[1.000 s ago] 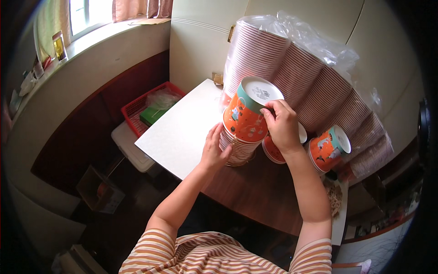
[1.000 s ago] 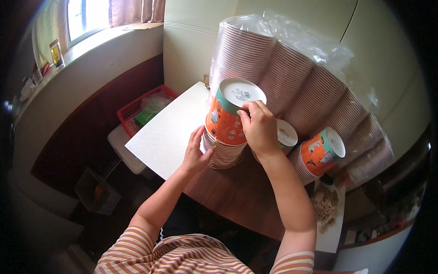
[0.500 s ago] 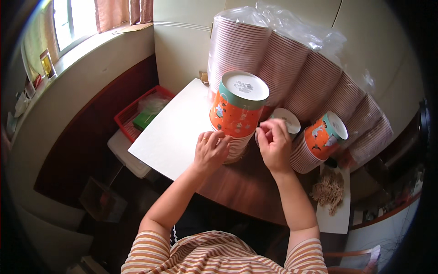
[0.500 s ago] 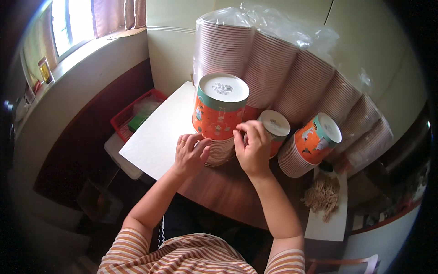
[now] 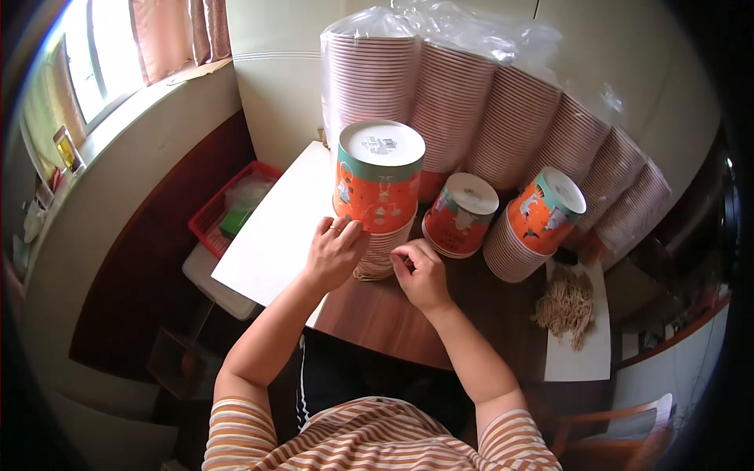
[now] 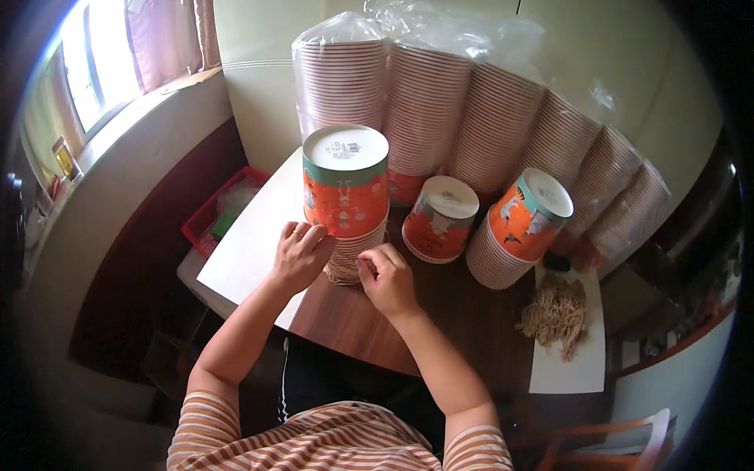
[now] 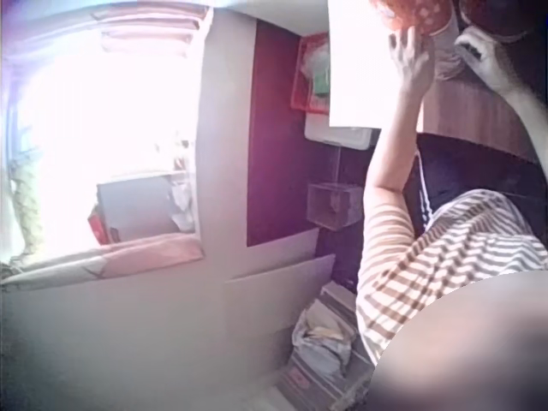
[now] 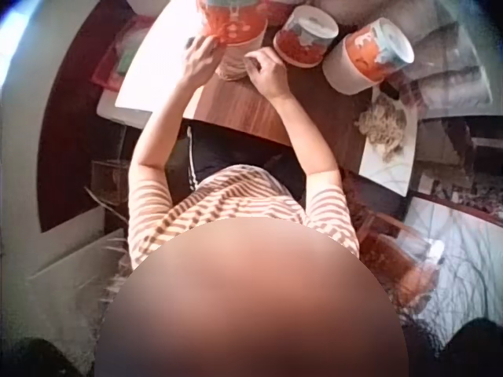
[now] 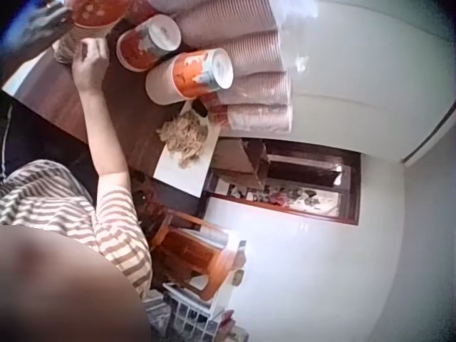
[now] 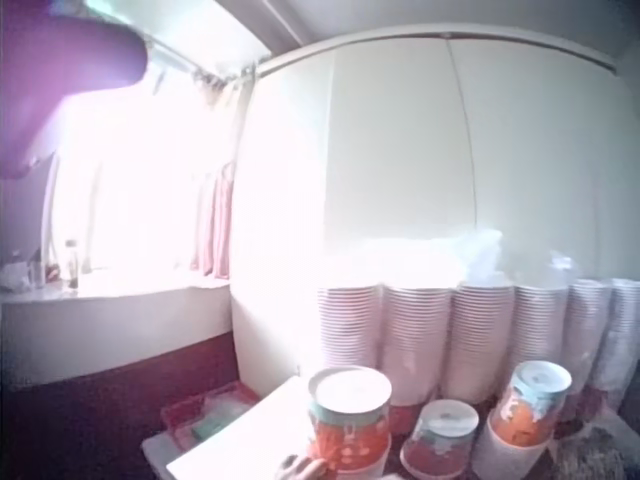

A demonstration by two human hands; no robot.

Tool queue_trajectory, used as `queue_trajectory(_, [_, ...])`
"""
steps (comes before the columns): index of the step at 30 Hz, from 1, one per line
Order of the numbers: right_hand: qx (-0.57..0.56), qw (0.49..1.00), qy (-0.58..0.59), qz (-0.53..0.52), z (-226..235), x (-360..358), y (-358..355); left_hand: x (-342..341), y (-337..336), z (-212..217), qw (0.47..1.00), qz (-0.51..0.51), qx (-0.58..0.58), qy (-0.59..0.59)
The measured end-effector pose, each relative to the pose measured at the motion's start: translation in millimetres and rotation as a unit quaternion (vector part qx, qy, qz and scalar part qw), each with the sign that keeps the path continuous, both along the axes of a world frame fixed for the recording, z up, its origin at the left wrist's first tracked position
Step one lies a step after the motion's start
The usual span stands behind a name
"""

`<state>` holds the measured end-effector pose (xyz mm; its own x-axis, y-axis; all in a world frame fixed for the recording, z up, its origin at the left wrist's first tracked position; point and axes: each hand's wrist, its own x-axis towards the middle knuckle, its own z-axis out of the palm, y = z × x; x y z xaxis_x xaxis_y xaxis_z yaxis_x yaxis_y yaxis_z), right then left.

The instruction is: Attaching string handles to printed paper bowls.

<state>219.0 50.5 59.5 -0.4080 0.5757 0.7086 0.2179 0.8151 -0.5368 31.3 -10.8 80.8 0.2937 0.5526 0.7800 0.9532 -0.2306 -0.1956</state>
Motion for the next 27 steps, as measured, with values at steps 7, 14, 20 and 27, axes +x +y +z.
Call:
queue_trajectory(7, [0.010, 1.000, 0.016, -0.001, 4, -18, -10, 2, 2, -1, 0.991, -0.078, -0.016, -0.110])
queue_trajectory(14, [-0.038, 0.993, -0.106, 0.042, 7, -15, 0, -5, -1, -6, 0.980, -0.096, -0.060, -0.163])
queue_trajectory(20, [-0.121, 0.981, -0.149, 0.010, -7, 22, 6, -2, -8, -7, 0.971, -0.087, -0.059, -0.215])
queue_trajectory(27, [-0.118, 0.992, 0.001, -0.034, -13, 34, 24, -14, -23, -26, 0.921, -0.066, -0.034, -0.382])
